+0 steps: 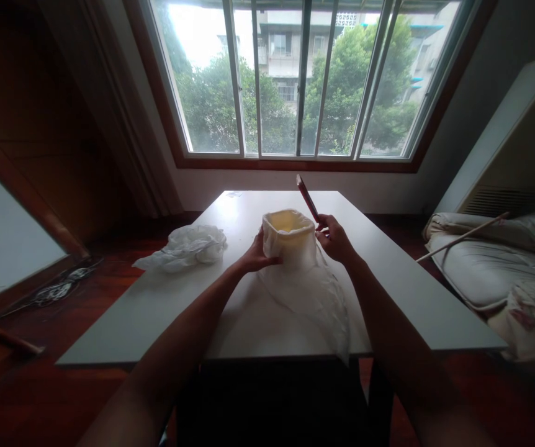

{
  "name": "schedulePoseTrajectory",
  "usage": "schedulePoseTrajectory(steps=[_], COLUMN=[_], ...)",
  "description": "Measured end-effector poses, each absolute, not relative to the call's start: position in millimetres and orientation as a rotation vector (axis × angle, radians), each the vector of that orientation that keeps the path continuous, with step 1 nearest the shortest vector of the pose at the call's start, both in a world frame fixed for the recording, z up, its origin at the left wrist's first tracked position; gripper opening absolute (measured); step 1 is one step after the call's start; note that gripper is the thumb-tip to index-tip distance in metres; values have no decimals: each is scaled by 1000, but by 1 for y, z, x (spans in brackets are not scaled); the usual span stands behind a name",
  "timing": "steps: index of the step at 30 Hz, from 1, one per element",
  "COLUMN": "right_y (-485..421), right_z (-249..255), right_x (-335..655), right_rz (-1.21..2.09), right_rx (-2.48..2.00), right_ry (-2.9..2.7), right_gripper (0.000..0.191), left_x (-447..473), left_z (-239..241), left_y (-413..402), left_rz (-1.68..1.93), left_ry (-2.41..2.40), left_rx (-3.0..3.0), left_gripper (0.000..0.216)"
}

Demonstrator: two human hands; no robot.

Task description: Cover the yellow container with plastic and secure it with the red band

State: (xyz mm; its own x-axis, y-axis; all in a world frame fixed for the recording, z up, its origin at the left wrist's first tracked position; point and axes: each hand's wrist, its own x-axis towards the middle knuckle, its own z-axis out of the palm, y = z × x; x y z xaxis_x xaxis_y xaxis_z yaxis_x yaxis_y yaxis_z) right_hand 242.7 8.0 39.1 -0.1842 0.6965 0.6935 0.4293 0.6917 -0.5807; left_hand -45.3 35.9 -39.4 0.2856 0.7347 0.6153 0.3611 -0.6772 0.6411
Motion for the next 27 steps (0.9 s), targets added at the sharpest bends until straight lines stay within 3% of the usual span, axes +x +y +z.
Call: schedulePoseTrajectory(steps=[5, 10, 16, 23, 27], right_y=[-2, -12, -13, -1, 28], right_z=[54, 70, 80, 84, 77], right_x=[239, 223, 202, 205, 216], right_rz=[25, -211, -428, -162, 49], right_rx=[-902, -959, -838, -594, -686], right_ry=[-1890, -2076, -2272, -2241, -2014], right_gripper=[24, 22, 21, 19, 32], left_x=[-62, -49, -25, -19, -17], left_z=[-21, 5, 19, 19, 18], left_y=[35, 16, -5, -8, -7], left_rz=[1363, 1599, 1579, 1659, 1636], left_ry=[1214, 1242, 1199, 1243, 1199], left_rx=[2175, 2378, 2571, 2559, 2531], left_gripper=[117, 106, 88, 59, 43])
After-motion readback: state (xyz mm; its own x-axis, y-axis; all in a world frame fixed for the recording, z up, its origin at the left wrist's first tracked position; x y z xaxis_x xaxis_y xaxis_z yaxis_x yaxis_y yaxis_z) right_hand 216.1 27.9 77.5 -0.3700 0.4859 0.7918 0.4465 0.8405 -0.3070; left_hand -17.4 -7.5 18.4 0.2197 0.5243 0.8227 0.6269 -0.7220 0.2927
